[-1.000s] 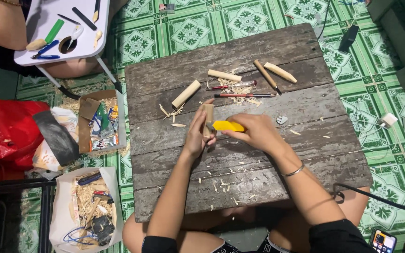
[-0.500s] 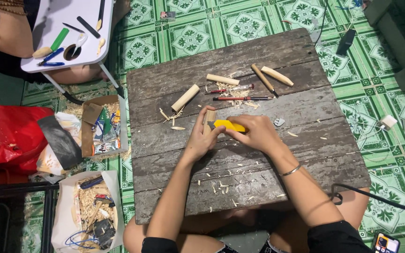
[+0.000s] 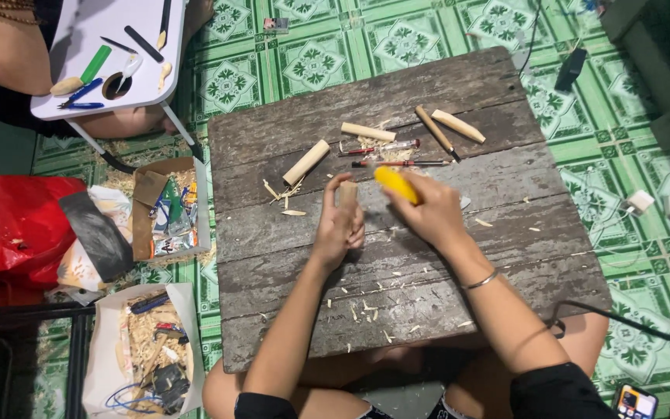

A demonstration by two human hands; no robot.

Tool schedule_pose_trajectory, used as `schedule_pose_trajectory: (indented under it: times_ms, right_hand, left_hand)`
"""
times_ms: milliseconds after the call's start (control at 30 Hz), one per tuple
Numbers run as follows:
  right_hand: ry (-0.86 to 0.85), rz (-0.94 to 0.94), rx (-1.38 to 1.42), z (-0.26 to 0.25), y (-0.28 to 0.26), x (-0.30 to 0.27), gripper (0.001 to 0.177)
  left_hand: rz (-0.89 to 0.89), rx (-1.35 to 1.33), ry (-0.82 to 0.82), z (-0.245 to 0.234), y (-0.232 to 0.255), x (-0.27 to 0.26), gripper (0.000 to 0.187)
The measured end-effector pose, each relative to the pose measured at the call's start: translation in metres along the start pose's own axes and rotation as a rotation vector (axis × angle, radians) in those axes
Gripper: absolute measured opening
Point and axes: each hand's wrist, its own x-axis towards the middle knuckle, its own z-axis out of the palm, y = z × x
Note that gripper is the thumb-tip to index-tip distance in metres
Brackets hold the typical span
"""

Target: The person carves a small piece of wood with a utility knife on a low wooden table.

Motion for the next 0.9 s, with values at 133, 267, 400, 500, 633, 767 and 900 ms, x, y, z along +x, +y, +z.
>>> schedule_pose_trajectory:
  times_ms: [133,267,400,500,633,767,900]
  right_hand:
    - [-0.148,-0.093,0.108,-0.014,-0.024,0.01,0.035]
    - [-0.302,-0.107,0.113,-0.028,-0.045,0.013,0.036]
    - [-0.318,-0.129,0.101,-0.026,-0.043,0.013,0.034]
    - [-0.351,-0.131,0.059,-0.019,-0.024,0.006,0.034]
    - [-0.294,-0.129,0.058,-0.018,-0.029,0.002,0.034]
    - [-0.217,-0.074,0.094,-0.009,-0.028,0.014,0.034]
    - [-0.184,-0.025,0.07,-0.007,-0.027,0.012,0.032]
  left_hand:
    - [-0.06,-0.21,-0.015,-0.022,-0.023,0.013,0.035]
    - [-0.051,-0.107,-0.028,-0.011,-0.007,0.004,0.051]
    - [0.085,0.106,-0.126,0.001,0.009,-0.004,0.058]
    - [0.127,0.246,-0.158,-0.014,-0.006,0.004,0.066]
    - [0.118,0.273,-0.106,-0.019,-0.021,-0.003,0.063]
    - [0.154,0.32,0.01,-0.035,-0.024,0.02,0.065]
    - [0.136,0.356,0.063,-0.005,0.015,0.006,0.058]
